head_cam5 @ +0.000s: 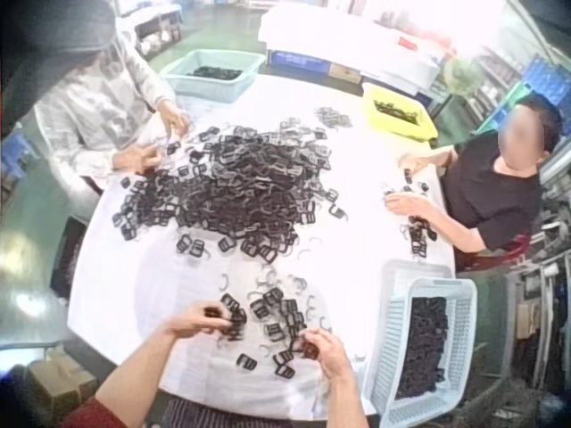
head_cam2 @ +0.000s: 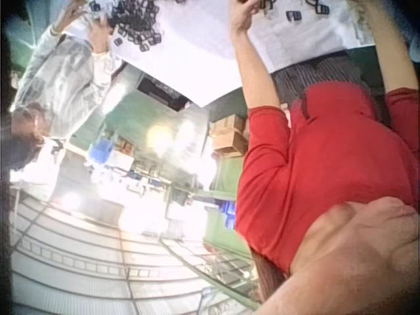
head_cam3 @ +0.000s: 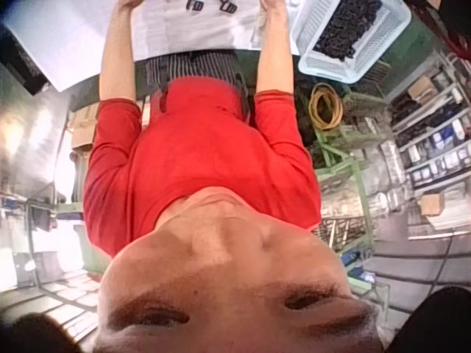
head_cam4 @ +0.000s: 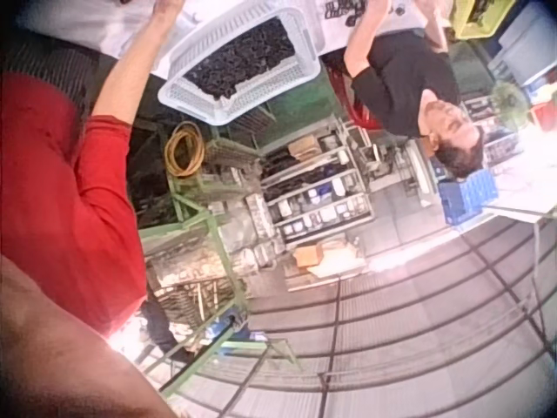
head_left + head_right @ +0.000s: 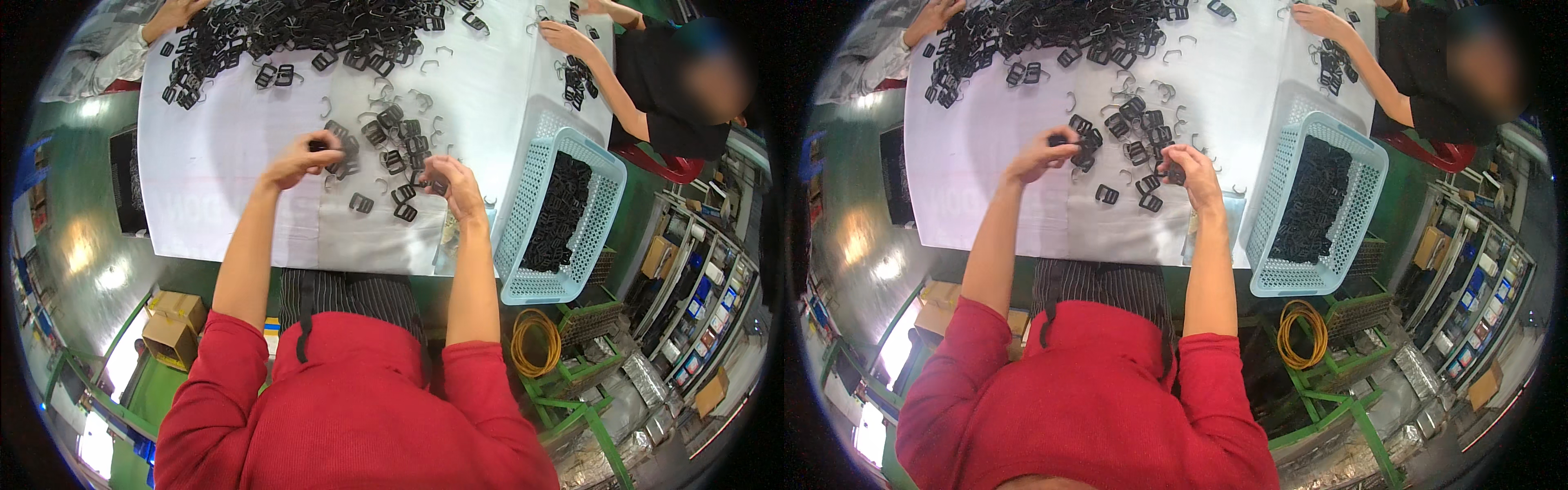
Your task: The person repeatedly picks up black plastic buckles and metal hooks from a white table, attaches them together by hand, and places the assembled units into a light blue basket. Coworkers perform the same task at the same table. The person occasionally sweeps remaining hooks into a pile and later folds the table covering to collect them.
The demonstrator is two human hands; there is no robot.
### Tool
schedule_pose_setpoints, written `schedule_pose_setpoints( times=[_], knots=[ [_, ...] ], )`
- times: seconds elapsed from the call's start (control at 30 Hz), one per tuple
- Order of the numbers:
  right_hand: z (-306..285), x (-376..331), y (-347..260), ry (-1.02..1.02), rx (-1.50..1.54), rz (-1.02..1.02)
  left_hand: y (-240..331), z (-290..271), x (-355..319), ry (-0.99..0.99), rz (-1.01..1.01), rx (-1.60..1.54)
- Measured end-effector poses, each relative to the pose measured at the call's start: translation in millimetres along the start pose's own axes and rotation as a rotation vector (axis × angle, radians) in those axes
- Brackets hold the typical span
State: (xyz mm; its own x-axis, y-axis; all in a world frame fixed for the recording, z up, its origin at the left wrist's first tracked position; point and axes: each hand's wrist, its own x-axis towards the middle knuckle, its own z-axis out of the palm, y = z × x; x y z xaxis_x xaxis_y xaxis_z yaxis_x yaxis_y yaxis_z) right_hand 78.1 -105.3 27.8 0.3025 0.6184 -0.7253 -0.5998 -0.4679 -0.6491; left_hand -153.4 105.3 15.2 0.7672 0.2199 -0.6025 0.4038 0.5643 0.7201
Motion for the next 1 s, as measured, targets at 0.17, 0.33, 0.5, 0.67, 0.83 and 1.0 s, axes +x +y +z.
schedule_pose_setpoints(
  times=[0.17, 0.33, 0.5, 0.67, 0.83, 1.0],
  knots=[
    [77.0, 41.6, 13.4, 0.094, -0.694, -0.299, 34.1, 4.2, -31.4, 0.258, 0.108, -0.447],
    [141.1, 67.4, 32.7, 0.418, -1.333, -0.415, -8.3, -16.3, 18.5, 0.647, 0.005, 0.409],
    [89.3, 66.1, 21.0, 0.074, -0.837, -0.237, -27.8, 9.5, 39.7, 0.838, 0.264, 0.985],
    [69.8, 25.7, 9.3, -0.174, -0.234, -0.009, -28.1, 0.1, 33.0, 0.669, 0.170, 0.904],
    [106.0, 35.4, 23.0, 0.336, -1.176, -0.287, -20.6, 27.5, 40.9, 0.814, 0.361, 0.982],
    [117.9, 51.6, 40.8, 0.365, -1.274, -0.267, -17.2, 44.2, 59.0, 0.724, 0.208, 1.015]
  ],
)
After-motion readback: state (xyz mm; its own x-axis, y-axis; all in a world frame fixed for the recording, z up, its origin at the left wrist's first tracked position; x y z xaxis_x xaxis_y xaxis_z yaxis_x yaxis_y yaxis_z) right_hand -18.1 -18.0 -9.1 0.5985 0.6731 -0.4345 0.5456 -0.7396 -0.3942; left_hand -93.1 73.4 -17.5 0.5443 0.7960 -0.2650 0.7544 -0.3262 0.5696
